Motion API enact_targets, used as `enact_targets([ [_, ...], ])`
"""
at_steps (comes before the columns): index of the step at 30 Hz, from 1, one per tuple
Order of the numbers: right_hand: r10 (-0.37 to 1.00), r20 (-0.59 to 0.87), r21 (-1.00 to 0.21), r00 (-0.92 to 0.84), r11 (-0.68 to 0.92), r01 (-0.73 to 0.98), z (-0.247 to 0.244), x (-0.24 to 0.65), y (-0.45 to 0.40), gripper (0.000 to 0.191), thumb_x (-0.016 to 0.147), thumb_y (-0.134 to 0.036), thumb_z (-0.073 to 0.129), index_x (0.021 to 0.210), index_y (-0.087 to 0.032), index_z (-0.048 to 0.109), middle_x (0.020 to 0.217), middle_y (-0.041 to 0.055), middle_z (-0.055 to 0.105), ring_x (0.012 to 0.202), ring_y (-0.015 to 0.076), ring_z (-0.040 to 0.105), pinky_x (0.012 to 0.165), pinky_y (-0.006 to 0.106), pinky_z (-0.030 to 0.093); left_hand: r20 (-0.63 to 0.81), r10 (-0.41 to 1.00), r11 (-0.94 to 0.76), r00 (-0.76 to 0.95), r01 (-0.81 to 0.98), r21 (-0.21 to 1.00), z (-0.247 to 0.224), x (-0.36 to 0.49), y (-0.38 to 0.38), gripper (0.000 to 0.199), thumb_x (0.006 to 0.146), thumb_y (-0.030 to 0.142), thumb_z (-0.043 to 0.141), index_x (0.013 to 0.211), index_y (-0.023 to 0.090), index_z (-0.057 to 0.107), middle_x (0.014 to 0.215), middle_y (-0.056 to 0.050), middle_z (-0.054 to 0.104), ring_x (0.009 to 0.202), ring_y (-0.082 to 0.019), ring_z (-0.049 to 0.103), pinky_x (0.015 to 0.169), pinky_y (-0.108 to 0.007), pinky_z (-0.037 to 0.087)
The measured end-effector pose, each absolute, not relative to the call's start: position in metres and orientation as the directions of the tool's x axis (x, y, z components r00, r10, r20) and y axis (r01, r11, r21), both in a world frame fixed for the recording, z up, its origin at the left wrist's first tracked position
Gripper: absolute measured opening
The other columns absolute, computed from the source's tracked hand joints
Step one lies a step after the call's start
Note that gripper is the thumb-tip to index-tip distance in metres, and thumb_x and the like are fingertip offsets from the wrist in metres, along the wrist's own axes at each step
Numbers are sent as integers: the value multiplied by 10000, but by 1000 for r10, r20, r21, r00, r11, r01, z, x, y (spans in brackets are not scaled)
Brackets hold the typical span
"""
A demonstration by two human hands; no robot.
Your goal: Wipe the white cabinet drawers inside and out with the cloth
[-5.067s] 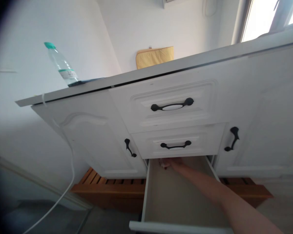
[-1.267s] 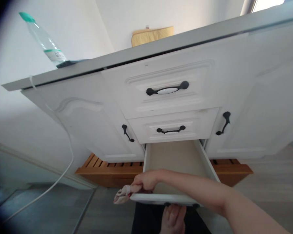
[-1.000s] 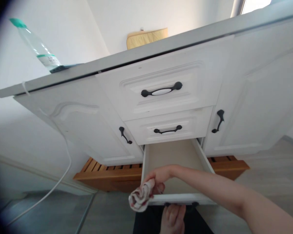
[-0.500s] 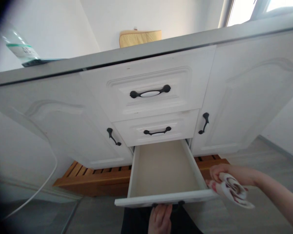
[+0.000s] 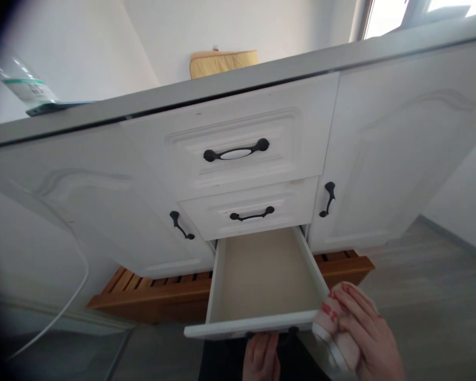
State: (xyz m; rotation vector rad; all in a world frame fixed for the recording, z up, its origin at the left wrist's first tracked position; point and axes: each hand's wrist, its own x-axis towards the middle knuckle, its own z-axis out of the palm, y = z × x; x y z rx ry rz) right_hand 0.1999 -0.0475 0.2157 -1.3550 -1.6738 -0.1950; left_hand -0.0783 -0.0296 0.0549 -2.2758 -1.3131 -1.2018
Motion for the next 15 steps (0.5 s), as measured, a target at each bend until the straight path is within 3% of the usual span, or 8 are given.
enact_targets([
  [6,649,760,-262,-46,371,891,213,190,-33,135,923,-241,586,993,-248,701,1451,82,637,1427,334,502,1164,547,368,832,531,-546,159,816,192,53,-61,-13,352,893,268,588,1223,304,702,986,6,793,951,-199,685,846,-400,519],
  [10,601,794,-184,-95,386,904,210,192,-8,125,940,-223,570,966,-237,692,1440,87,647,1437,312,498,1153,517,387,827,521,-580,209,798,164,76,-55,15,325,955,304,538,1234,258,697,1003,-6,771,963,-179,659,859,-355,515],
  [15,571,806,-126,-156,424,897,219,172,38,156,978,-218,531,955,-238,684,1371,102,691,1386,321,553,1112,556,428,739,587,-555,332,829,68,96,-61,51,344,970,368,548,1272,268,677,1100,7,744,998,-168,633,879,-323,532],
])
